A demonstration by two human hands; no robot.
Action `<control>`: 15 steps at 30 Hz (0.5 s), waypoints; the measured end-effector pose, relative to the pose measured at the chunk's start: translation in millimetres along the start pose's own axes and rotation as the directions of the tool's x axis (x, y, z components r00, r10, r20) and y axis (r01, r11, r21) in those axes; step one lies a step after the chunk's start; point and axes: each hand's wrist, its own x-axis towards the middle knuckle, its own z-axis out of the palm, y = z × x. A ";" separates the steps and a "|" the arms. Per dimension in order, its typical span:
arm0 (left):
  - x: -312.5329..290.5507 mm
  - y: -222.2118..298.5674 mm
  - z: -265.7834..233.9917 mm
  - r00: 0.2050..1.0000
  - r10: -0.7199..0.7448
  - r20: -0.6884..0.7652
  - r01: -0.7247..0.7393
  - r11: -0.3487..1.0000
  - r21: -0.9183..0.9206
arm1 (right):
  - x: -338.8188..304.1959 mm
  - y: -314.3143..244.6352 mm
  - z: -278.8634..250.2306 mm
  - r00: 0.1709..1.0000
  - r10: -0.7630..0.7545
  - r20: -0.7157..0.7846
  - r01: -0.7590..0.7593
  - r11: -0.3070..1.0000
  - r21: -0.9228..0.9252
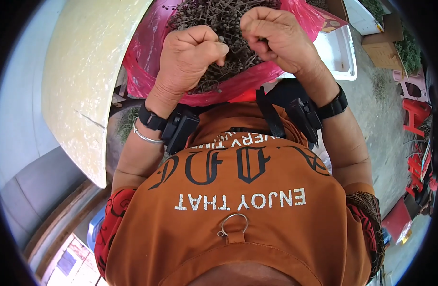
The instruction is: The person picks berries from stems by hand and places them into a metal container, then reaches for another bunch of berries from a pink plastic bag to repeat the process.
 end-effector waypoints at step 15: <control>-2.6 7.5 1.6 0.965 0.102 0.242 -0.174 0.938 0.298 | -8.9 25.1 3.5 0.937 0.069 0.342 -0.080 0.997 0.020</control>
